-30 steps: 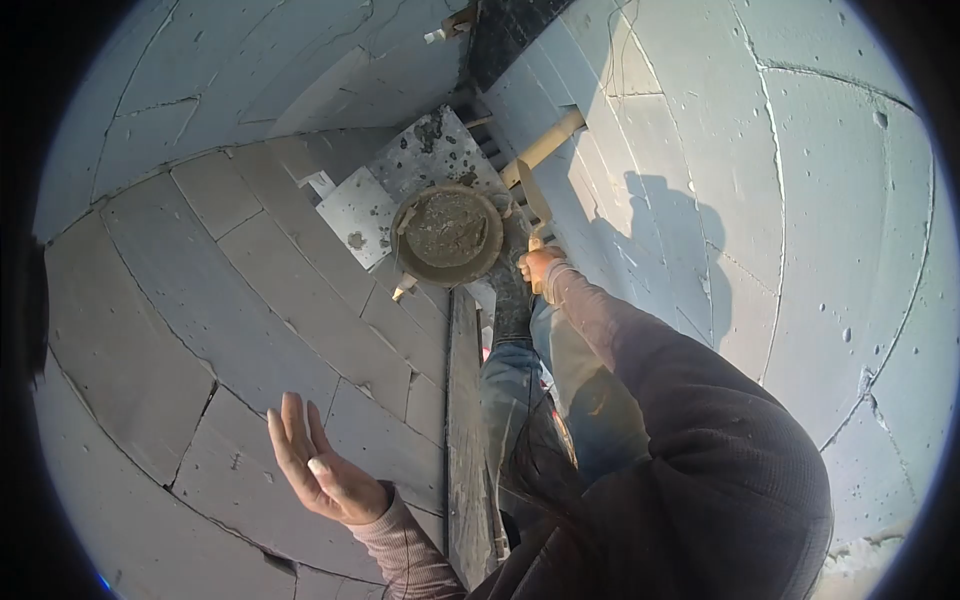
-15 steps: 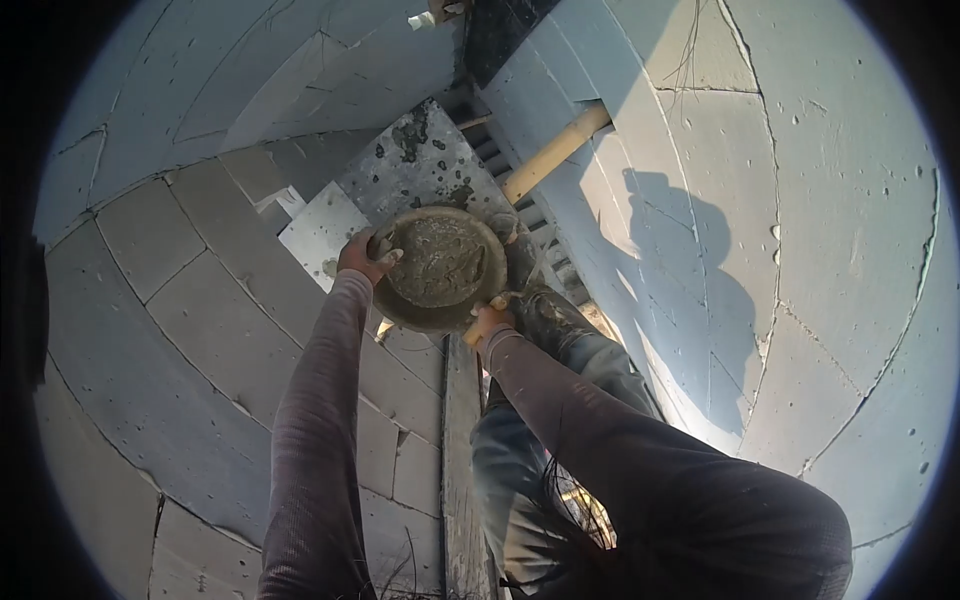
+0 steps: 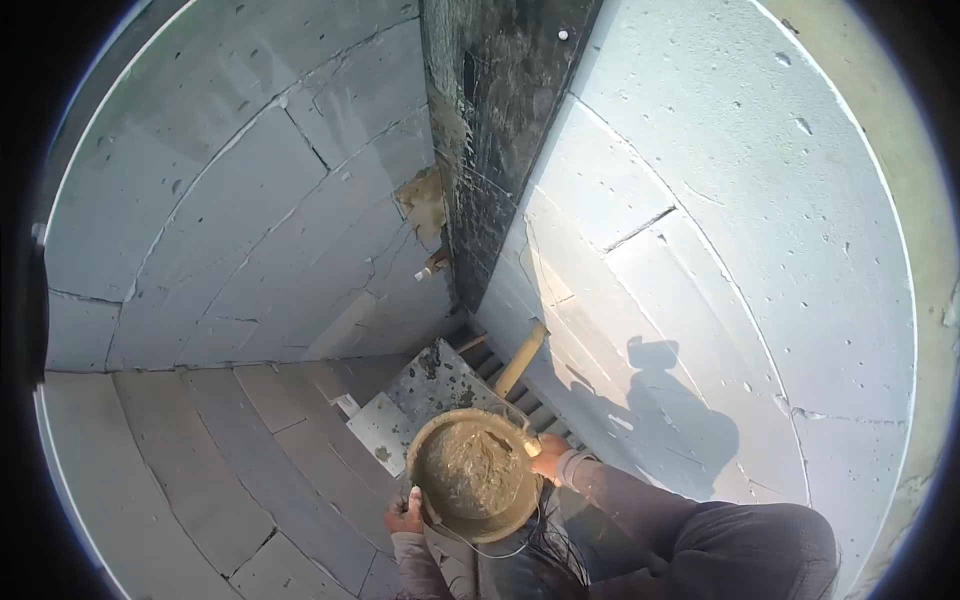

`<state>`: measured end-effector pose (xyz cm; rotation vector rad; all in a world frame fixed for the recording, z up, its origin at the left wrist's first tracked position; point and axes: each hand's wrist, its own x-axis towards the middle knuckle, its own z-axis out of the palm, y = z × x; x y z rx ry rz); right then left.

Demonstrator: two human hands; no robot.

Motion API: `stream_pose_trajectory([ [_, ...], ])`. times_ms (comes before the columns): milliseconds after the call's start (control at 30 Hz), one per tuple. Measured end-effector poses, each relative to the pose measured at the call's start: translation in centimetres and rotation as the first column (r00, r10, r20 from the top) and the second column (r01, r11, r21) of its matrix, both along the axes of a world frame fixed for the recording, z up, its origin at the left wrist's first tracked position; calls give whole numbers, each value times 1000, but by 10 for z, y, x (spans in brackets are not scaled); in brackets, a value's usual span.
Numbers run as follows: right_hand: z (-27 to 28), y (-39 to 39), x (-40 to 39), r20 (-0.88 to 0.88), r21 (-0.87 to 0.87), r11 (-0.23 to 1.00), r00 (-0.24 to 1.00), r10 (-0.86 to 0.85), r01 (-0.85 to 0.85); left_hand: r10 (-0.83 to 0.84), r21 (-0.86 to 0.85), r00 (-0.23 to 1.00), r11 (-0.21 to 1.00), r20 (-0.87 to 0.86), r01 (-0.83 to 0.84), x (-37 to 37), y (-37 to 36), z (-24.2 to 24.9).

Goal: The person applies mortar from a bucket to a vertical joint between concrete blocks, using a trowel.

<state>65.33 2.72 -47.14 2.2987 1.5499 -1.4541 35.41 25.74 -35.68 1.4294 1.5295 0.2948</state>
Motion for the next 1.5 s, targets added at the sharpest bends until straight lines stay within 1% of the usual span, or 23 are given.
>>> stream_pose_trajectory([
  [33,44,10,16,36,43,999,999,-19,17,51,3,994,999,93,-51,5,-2,45],
  [100,196,21,35,-33,121,932,940,-339,340,29,25,972,999,235,-36,25,-2,149],
  [167,389,57,57,-116,-84,811,803,-585,579,-9,21,944,1000,331,2,30,6,243],
  [233,507,57,74,-289,-92,791,744,-603,605,-108,118,851,991,514,55,50,13,323],
  [300,589,37,82,-420,139,693,676,-605,707,-200,178,790,977,579,117,70,24,391],
  [367,682,24,86,-423,297,510,590,-687,807,-185,139,688,983,702,122,107,26,467],
  [433,716,6,112,-505,445,524,686,-523,726,-237,206,575,971,783,119,131,30,527],
  [500,778,6,123,-629,477,246,524,-575,844,-233,213,508,972,829,98,178,29,590],
  [600,834,6,168,-770,503,110,502,-393,857,-111,68,353,989,929,133,242,51,631],
  [767,876,6,223,-713,614,22,566,-414,789,-53,-8,238,969,970,248,332,67,660],
  [867,852,2,250,-672,613,4,524,-522,790,-121,48,333,975,935,219,371,67,642],
  [933,827,10,260,-680,633,-145,456,-574,761,-178,118,361,976,916,185,392,78,617],
  [967,822,9,265,-681,627,-151,443,-583,764,-223,182,388,973,894,140,398,81,604],
  [1000,818,9,269,-661,669,-111,520,-541,735,-257,196,290,955,922,223,394,81,610],
  [1033,812,6,272,-641,700,-70,582,-500,711,-190,108,344,964,919,245,396,80,616],
  [1100,813,8,261,-666,610,-65,467,-581,789,-573,566,491,804,656,182,390,107,592],
  [1167,822,1,259,-646,563,23,457,-612,826,-411,345,453,911,791,225,392,115,593],
  [1200,817,-11,253,-652,542,-2,419,-632,840,-421,332,458,905,783,264,389,116,589],
  [1267,810,-34,239,-502,681,80,544,-673,728,-624,655,576,731,527,193,389,120,583],
  [1300,806,-50,228,-500,674,63,517,-695,736,-637,646,561,731,528,222,390,126,582],
  [1367,801,-101,194,-400,767,47,534,-745,640,-527,491,565,840,635,232,388,140,581],
  [1433,790,-158,163,-340,758,15,416,-843,652,-586,535,537,801,607,269,388,144,581],
  [1500,761,-223,142,49,937,208,484,-874,281,-503,421,501,864,704,275,390,148,581],
])
